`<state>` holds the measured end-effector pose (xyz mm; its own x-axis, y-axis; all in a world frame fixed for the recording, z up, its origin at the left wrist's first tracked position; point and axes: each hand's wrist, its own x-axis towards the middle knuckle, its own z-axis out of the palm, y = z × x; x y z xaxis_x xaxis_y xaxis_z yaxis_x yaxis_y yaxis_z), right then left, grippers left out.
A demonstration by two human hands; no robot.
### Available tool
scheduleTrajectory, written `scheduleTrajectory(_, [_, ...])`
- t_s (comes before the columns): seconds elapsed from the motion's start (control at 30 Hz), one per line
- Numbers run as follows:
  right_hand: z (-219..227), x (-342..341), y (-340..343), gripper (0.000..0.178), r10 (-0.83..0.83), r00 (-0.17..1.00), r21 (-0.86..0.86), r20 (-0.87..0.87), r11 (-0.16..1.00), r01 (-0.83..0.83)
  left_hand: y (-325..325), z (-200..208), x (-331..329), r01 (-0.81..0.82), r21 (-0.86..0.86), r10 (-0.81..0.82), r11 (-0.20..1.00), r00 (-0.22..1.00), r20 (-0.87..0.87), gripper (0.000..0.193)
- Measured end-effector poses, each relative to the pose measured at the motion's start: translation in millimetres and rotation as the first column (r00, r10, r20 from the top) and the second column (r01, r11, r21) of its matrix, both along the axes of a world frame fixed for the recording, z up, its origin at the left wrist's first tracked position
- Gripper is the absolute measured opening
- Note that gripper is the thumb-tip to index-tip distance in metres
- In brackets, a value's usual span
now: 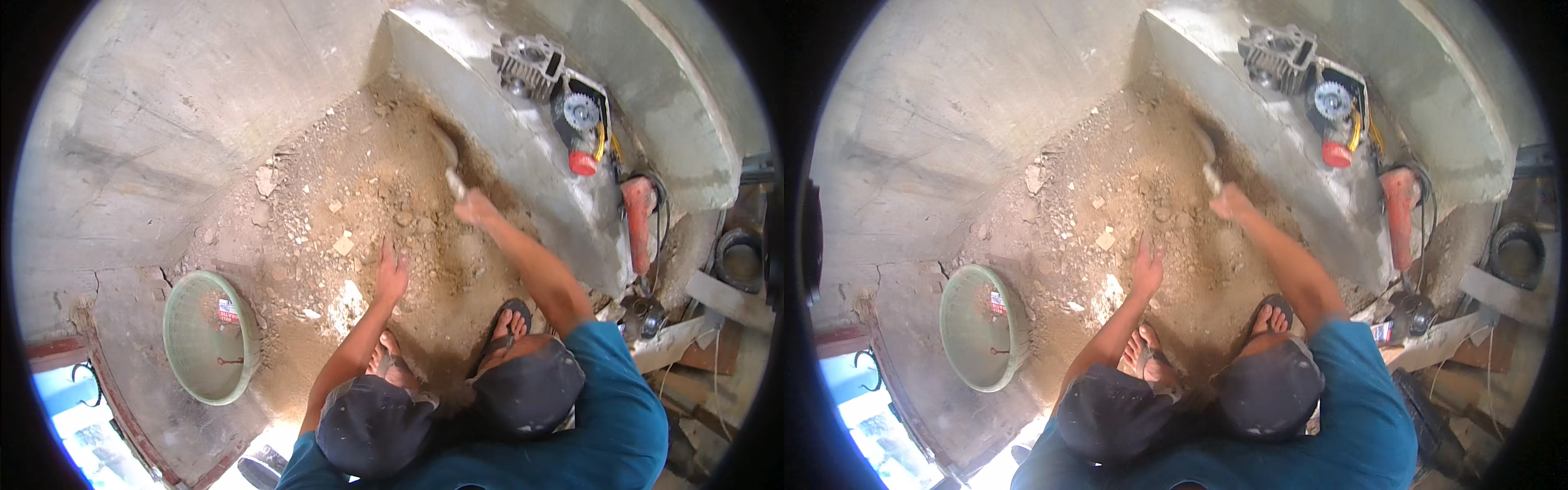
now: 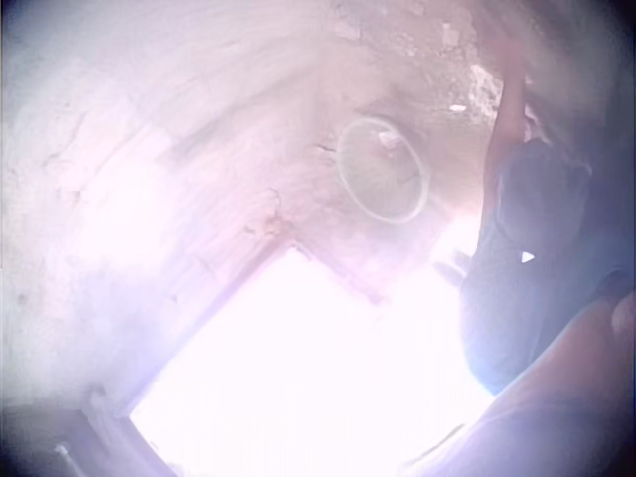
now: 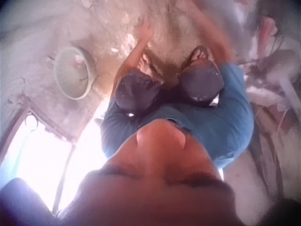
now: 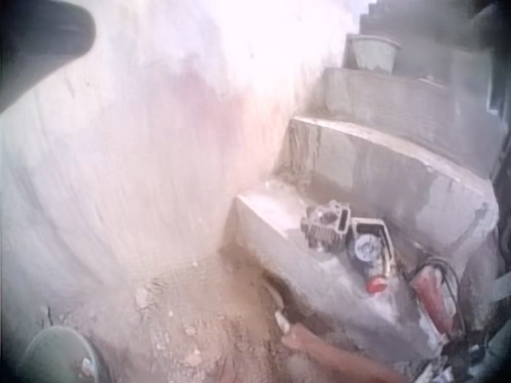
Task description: The person uses a trowel to gather loose debris and small stones from a concrete floor into a green plastic sieve. They then shake the sieve to separate finer material from larger pieces, repeating the process to collect more debris.
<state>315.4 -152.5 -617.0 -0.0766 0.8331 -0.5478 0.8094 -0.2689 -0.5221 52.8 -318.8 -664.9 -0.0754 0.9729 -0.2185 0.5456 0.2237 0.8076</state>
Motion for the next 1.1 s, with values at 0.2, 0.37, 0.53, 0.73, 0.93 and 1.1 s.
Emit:
scheduleTrajectory(0.2, [28.6,4.3,14.5,0.037,-0.211,0.973,0.016,-0.095,0.977,0.213,12.9,-4.2,0.1,-0.017,-0.023,0.016,1.0,1.0,-0.026,0.071])
scheduleTrajectory(0.37, [27.8,-15.7,57.6,0.036,-0.23,0.97,0.289,-0.081,0.926,0.243,7.8,-5.6,2.2,0.004,-0.071,-0.005,0.997,1.0,-0.003,0.071])
scheduleTrajectory(0.53, [19.1,-16.6,77.8,0.042,-0.239,0.97,0.212,0.04,0.951,0.226,8.0,-6.3,-2.0,-0.033,0.034,0.032,0.999,0.999,0.044,0.072])
scheduleTrajectory(0.73, [20.3,-25.5,98.0,0.039,-0.091,0.994,-0.13,0.066,0.987,0.098,14.1,-7.1,1.3,-0.006,-0.028,0.006,1.0,1.0,0.008,0.072])
scheduleTrajectory(0.93, [29.4,-27.8,114.7,0.043,-0.071,0.978,0.063,0.195,0.996,0.059,16.9,-6.1,0.1,0.026,-0.062,-0.027,0.998,0.999,-0.022,0.072])
scheduleTrajectory(1.1, [30.9,-30.9,120.1,0.054,-0.075,0.997,0.005,0.026,0.997,0.075,14.2,-6.5,-3.1,-0.023,-0.075,0.026,0.997,0.999,0.044,0.072])
